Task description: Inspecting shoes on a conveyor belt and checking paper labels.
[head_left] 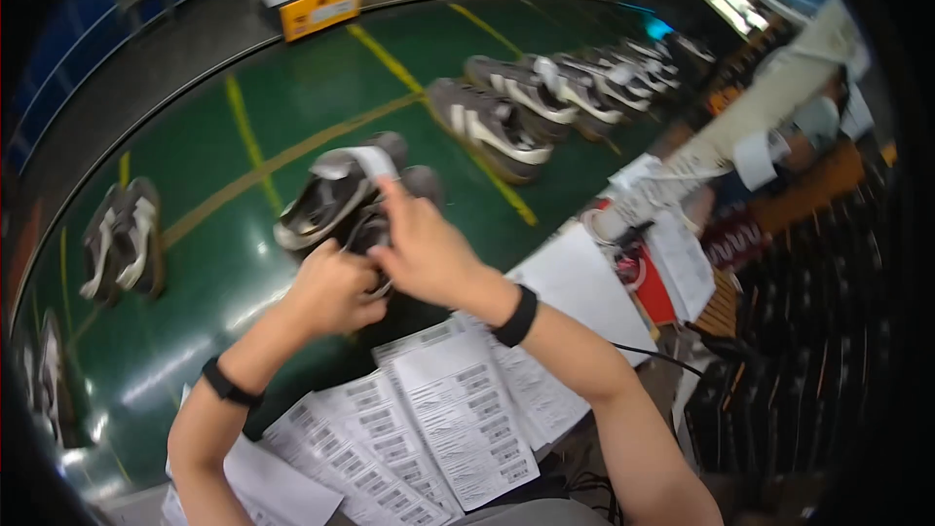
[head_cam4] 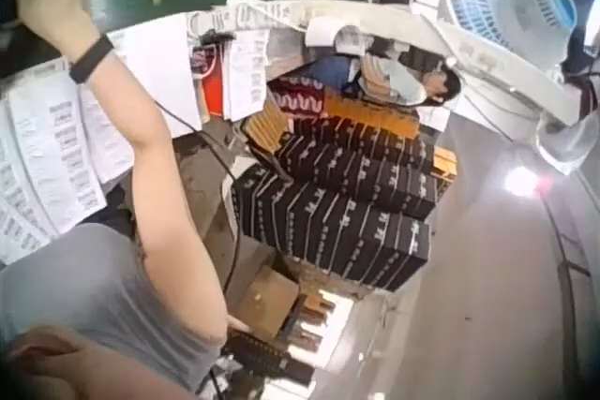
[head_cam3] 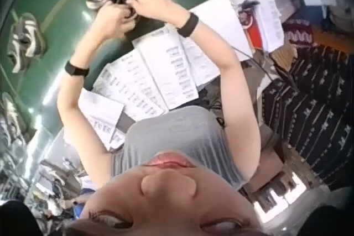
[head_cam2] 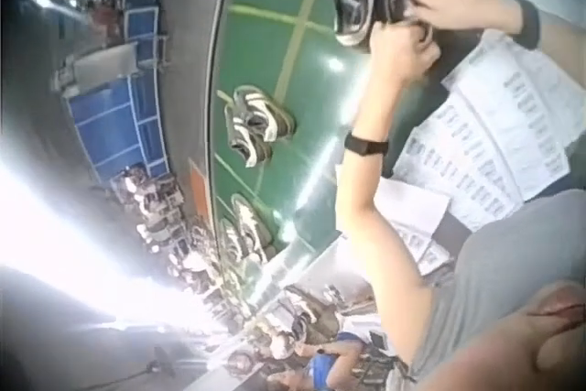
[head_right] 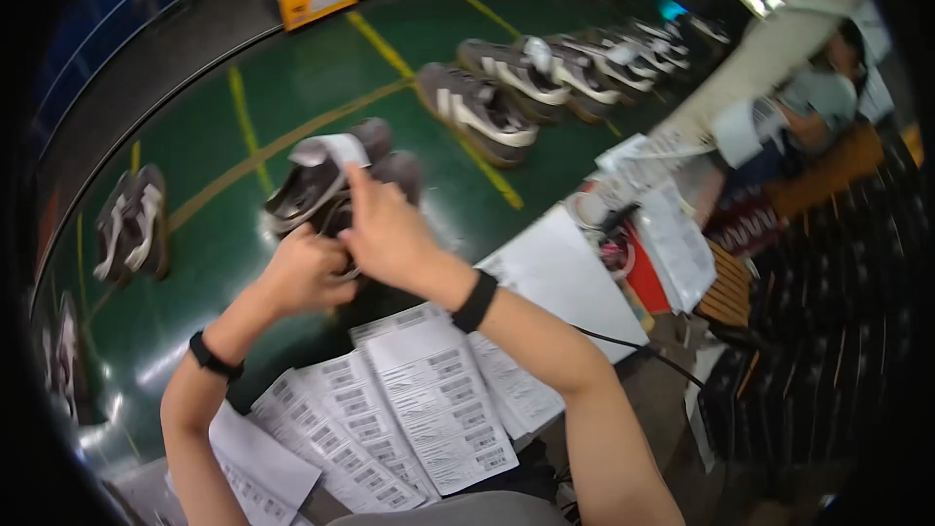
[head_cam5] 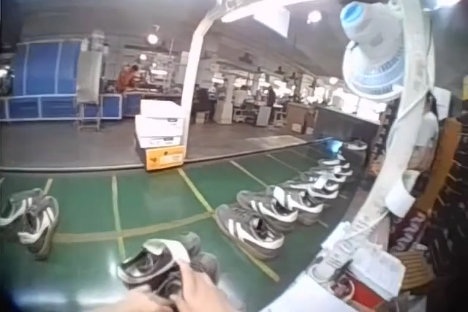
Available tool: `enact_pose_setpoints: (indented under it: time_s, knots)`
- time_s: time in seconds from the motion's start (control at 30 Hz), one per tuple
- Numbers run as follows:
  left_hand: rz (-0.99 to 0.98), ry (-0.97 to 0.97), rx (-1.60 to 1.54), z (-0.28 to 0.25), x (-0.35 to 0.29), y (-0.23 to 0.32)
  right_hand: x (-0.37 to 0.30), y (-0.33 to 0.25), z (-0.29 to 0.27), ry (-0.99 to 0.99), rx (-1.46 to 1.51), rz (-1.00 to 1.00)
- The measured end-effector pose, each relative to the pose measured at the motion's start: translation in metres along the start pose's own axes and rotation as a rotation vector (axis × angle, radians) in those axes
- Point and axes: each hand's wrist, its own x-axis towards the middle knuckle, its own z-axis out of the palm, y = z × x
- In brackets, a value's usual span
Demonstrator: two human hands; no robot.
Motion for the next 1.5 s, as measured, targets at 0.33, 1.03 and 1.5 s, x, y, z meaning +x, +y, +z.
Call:
enact_pose_setpoints:
  time_s: [0.33,1.03,1.5]
  knots:
    - [-0.11,0.026,-0.335,-0.089,-0.026,0.147,-0.046,-0.074,-0.054,-0.102,-0.061,-0.135]
    - [0.193,0.28,-0.241,-0.067,-0.029,0.1,-0.02,-0.034,-0.071,-0.109,0.418,0.113]
    - [0.015,0.22,-0.4,-0.054,-0.03,0.069,0.007,-0.044,-0.027,-0.058,0.167,-0.051]
